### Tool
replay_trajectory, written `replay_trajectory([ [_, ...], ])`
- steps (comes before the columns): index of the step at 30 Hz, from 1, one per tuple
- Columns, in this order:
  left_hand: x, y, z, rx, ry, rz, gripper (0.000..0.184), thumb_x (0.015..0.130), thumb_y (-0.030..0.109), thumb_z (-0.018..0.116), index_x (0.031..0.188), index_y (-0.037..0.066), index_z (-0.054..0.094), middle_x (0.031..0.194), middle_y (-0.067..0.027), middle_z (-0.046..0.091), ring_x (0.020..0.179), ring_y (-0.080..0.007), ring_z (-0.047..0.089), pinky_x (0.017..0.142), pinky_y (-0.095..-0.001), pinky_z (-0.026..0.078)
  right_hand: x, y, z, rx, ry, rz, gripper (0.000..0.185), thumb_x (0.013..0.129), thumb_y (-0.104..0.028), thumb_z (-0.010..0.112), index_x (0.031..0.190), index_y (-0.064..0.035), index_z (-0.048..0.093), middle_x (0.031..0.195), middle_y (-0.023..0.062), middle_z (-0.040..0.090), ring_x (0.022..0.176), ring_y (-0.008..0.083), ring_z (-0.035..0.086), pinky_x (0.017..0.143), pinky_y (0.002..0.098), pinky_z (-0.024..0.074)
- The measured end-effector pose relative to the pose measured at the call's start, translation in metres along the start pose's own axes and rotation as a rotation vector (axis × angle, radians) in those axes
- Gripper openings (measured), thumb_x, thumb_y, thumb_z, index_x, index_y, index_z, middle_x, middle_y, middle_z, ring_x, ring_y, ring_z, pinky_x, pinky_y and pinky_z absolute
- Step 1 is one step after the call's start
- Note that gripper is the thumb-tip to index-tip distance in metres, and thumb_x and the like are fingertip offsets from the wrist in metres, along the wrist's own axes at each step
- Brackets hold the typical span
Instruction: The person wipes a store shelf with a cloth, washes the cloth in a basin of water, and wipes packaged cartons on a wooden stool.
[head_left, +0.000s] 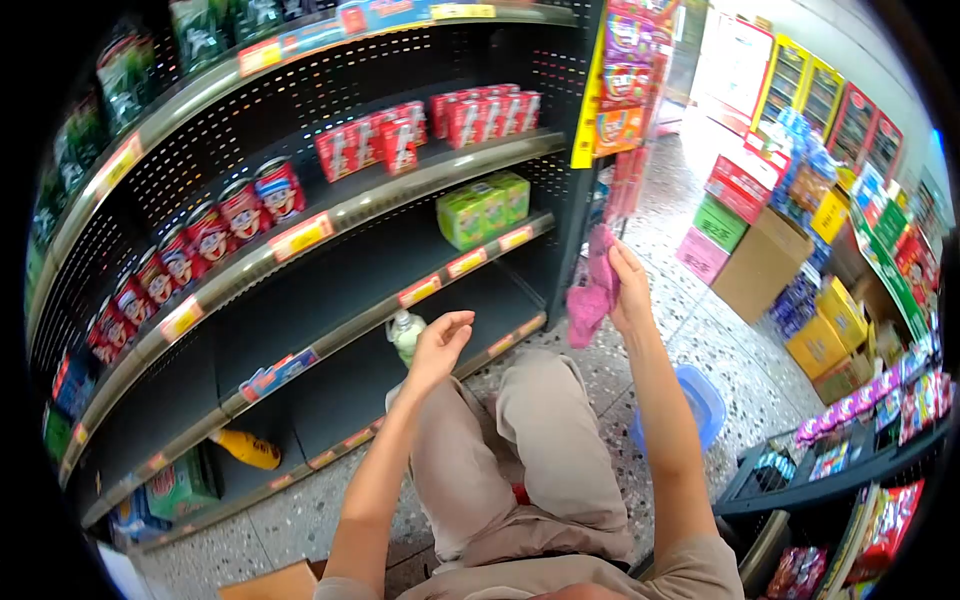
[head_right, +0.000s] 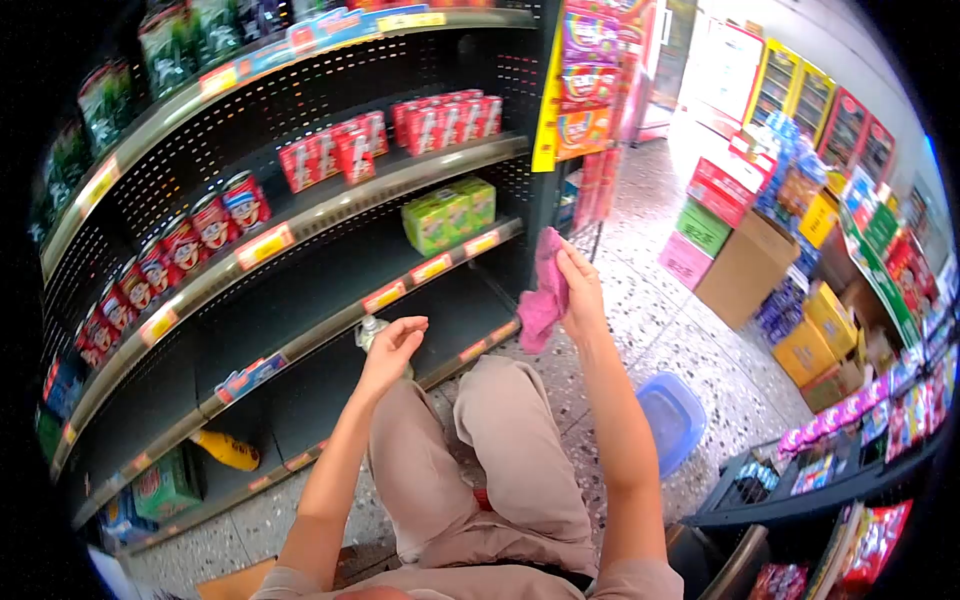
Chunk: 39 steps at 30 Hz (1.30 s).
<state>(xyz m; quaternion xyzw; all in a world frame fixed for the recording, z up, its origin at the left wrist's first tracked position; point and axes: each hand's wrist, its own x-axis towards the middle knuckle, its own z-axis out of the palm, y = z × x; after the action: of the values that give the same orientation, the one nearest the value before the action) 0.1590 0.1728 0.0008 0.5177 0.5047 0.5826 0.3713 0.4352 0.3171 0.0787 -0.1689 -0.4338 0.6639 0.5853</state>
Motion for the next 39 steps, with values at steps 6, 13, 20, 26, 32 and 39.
replay_trajectory([
  [6,0.023,0.009,0.031,-0.036,-0.121,-0.023,0.027,0.099,0.009,0.058,0.124,-0.002,0.061,0.120,-0.0086,0.066,0.114,-0.0159,0.061,0.100,-0.0297,0.047,0.005,0.006,-0.029,0.539,-0.382,0.140,0.038,0.103,-0.031,0.049,0.129,-0.0028,0.055,0.119,0.0116,0.063,0.099,0.0206,0.062,0.077,0.0337,0.0533],
  [13,0.059,0.034,0.122,-0.208,-0.447,-0.110,0.031,0.101,0.018,0.059,0.125,-0.001,0.061,0.124,-0.0087,0.065,0.114,-0.0150,0.060,0.101,-0.0300,0.046,-0.021,-0.018,-0.032,0.456,-0.099,0.063,0.043,0.104,-0.030,0.045,0.133,0.0012,0.051,0.134,0.0151,0.058,0.127,0.0270,0.055,0.105,0.0445,0.0473],
  [20,0.068,0.064,0.219,-0.224,-0.583,-0.089,0.032,0.102,0.027,0.058,0.119,0.000,0.063,0.103,0.0005,0.063,0.099,-0.0078,0.056,0.088,-0.0253,0.045,-0.054,-0.048,-0.077,0.104,-0.014,-0.068,0.034,0.102,-0.014,0.046,0.132,0.0011,0.053,0.139,0.0139,0.056,0.121,0.0208,0.057,0.103,0.0369,0.0473],
  [26,0.085,0.050,0.268,-0.184,-0.675,-0.235,0.033,0.102,0.033,0.057,0.103,0.001,0.065,0.095,0.0020,0.063,0.088,-0.0066,0.054,0.081,-0.0248,0.044,-0.070,-0.056,-0.109,-0.079,0.232,-0.151,0.020,0.101,-0.011,0.050,0.117,-0.0040,0.061,0.139,0.0136,0.056,0.121,0.0199,0.055,0.105,0.0354,0.0434],
  [32,0.108,-0.004,0.333,-0.405,-0.936,-0.509,0.026,0.099,0.029,0.062,0.106,0.005,0.067,0.098,-0.0036,0.067,0.090,-0.0123,0.062,0.082,-0.0278,0.049,-0.095,-0.057,-0.172,-0.160,0.365,-0.233,0.018,0.102,-0.007,0.050,0.116,-0.0040,0.061,0.139,0.0152,0.055,0.126,0.0240,0.053,0.107,0.0378,0.0436],
  [39,0.116,-0.035,0.401,-0.606,-0.913,-0.658,0.022,0.101,0.026,0.057,0.108,0.006,0.063,0.098,-0.0016,0.066,0.088,-0.0100,0.062,0.079,-0.0278,0.052,-0.143,-0.080,-0.254,-0.241,0.478,-0.133,0.035,0.102,-0.022,0.055,0.133,-0.0039,0.053,0.133,0.0112,0.057,0.121,0.0210,0.055,0.102,0.0355,0.0445],
])
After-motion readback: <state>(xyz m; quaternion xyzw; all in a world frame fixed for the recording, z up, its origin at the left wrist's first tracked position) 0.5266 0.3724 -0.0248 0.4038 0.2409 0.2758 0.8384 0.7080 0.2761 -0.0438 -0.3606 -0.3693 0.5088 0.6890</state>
